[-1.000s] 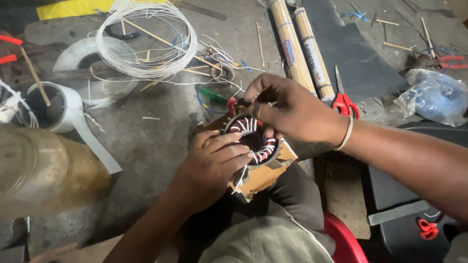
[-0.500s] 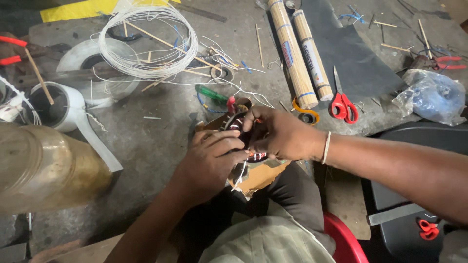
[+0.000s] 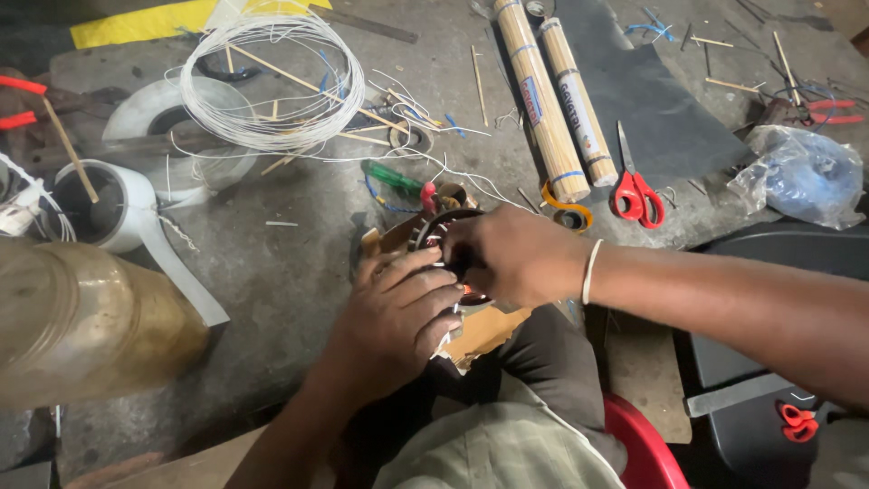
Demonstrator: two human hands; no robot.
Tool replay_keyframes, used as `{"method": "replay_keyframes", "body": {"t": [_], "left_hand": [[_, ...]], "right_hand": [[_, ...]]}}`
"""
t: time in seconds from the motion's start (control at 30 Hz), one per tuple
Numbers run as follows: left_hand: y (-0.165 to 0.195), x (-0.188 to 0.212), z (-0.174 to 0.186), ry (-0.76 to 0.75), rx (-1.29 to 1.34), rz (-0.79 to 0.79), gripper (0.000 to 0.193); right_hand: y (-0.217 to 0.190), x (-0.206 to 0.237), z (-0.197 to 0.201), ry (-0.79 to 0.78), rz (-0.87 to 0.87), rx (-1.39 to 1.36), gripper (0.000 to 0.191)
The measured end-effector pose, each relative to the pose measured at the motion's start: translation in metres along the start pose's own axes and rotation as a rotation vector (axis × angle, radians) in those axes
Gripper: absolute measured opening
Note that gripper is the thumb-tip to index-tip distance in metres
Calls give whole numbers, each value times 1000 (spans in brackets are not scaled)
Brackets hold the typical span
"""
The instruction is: The person winds white wire around a circular copper-wound component, using both hands to guide and secure the wire. The person repeatedly wraps the wire, adjusts its position, and pulls it taut to maintain tension.
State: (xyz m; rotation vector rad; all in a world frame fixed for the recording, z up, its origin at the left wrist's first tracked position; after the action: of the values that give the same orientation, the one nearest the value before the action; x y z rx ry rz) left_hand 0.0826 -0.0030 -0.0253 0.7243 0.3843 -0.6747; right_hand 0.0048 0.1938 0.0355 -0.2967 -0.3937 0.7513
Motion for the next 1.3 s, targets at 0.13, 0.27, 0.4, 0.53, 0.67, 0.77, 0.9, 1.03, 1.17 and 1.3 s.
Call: {"method": "replay_keyframes", "body": {"t": [0.13,0.27,0.4,0.53,0.67,0.77,0.9,1.03,1.17,1.3], "left_hand": [[-1,1,-4,-9,27,42,26],[-1,2,-6,-4,43,45,27],[0,2,-4,4,13,40,24],[-1,-4,3,-35,29,21,31],[7,-9,5,-3,-148,-29,31],[19,-9,-3,35,-186,11,32],[30,-9,-14,73,-153,140,34],[37,-6,-21,126,-236,193,35],[39,-4,-24,144,-269,216,34],[38,-2,-26,163,-266,222,28]], "right_hand": [[-10,1,-4,7,129,329,13],[-7,1,-8,95,246,438,14],[3,-3,-13,240,278,291,23],[7,0,-19,333,314,218,21],[13,0,-16,269,313,225,22],[16,1,-15,262,320,214,20],[18,2,-10,198,296,117,20],[16,-1,-1,119,253,56,25],[8,-10,8,-56,98,-42,21],[1,-12,13,-194,-79,-18,22]]}}
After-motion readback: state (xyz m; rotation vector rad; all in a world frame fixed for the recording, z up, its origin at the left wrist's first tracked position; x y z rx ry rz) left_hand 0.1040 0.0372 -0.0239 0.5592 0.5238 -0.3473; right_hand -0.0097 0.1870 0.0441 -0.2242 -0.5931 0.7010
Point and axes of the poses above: each hand's wrist, its own x-axis away from the middle knuckle, its own z-axis out of the back of the hand, y = z × x, the point moved 1 cm from there along -x, towards the middle knuckle, and after that the axes turned 6 degrees about z, right-handed, at the moved point
